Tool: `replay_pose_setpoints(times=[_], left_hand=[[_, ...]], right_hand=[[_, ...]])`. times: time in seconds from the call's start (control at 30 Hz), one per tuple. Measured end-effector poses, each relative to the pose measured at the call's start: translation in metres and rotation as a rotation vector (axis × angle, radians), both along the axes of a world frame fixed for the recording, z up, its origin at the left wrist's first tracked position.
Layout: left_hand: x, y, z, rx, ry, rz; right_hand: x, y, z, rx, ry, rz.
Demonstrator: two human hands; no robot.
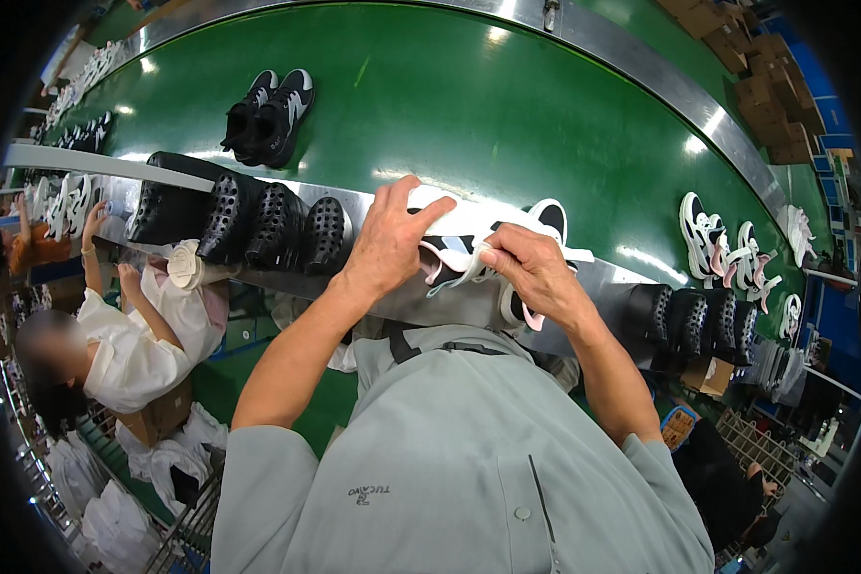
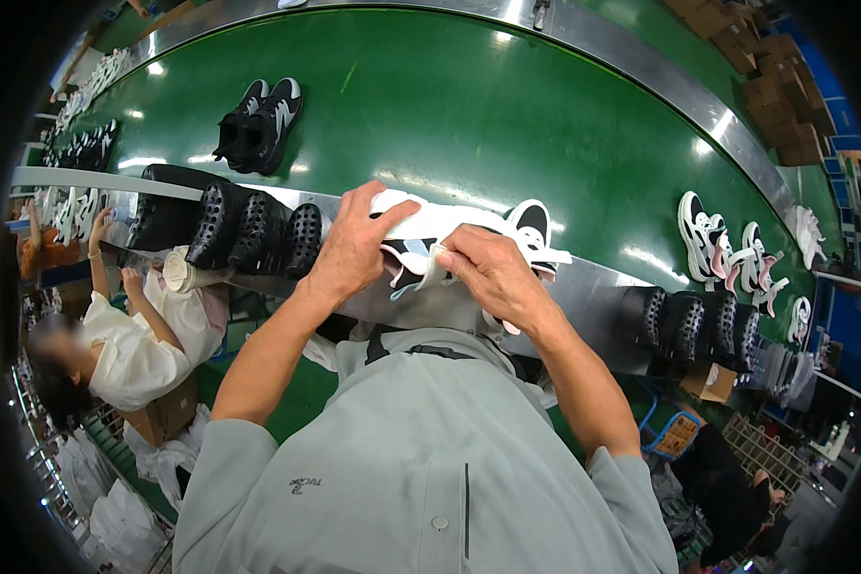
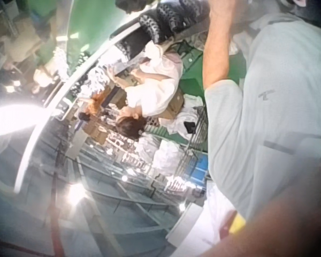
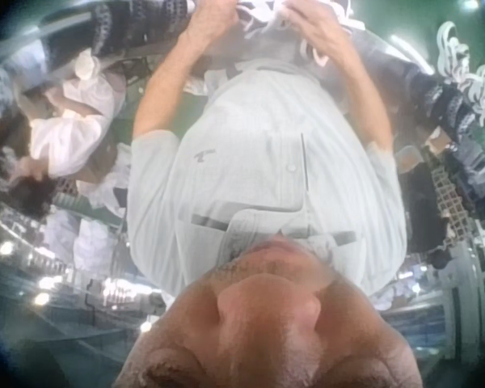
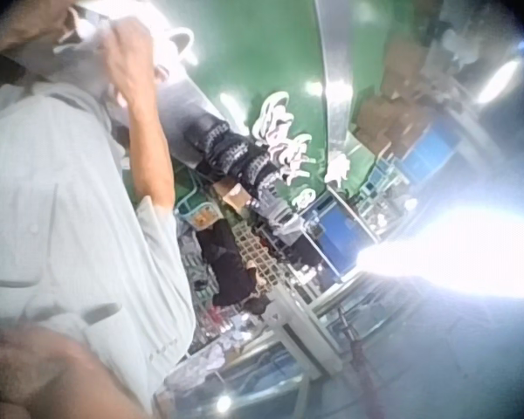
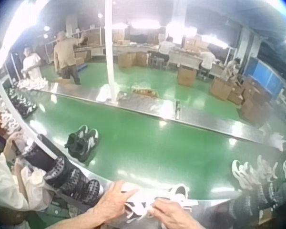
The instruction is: The person reaches into a white bag to retrieve shoe components, places them on a metal surface, and proceeds to pick up various pairs of sneakers from a conveyor belt. The person handles each shoe, turning it over and checking different parts before placing them back onto the moving belt or a nearby stack.
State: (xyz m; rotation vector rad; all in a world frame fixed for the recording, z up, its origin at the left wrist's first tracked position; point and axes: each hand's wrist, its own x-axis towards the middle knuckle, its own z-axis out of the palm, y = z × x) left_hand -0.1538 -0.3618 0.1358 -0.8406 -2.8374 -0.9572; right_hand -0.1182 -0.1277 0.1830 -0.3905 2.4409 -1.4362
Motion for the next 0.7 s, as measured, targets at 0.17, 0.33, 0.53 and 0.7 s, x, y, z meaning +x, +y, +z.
replay_pose_setpoints(times=[0.17, 0.33, 0.53, 0.7], left_hand=[[-0.009, -0.002, 0.012, 0.010, 0.037, -0.117], [-0.014, -0.003, 0.017, -0.019, 0.085, -0.209], [-0.010, 0.001, 0.018, 0.060, 0.045, -0.200], [-0.008, 0.003, 0.024, 0.072, -0.004, -0.201]], right_hand=[[-0.007, -0.005, 0.001, 0.056, -0.024, 0.066], [-0.016, -0.004, 0.004, 0.132, -0.019, 0.161], [-0.029, -0.010, 0.014, 0.249, -0.119, 0.332], [-0.038, -0.014, 0.013, 0.354, -0.282, 0.332]])
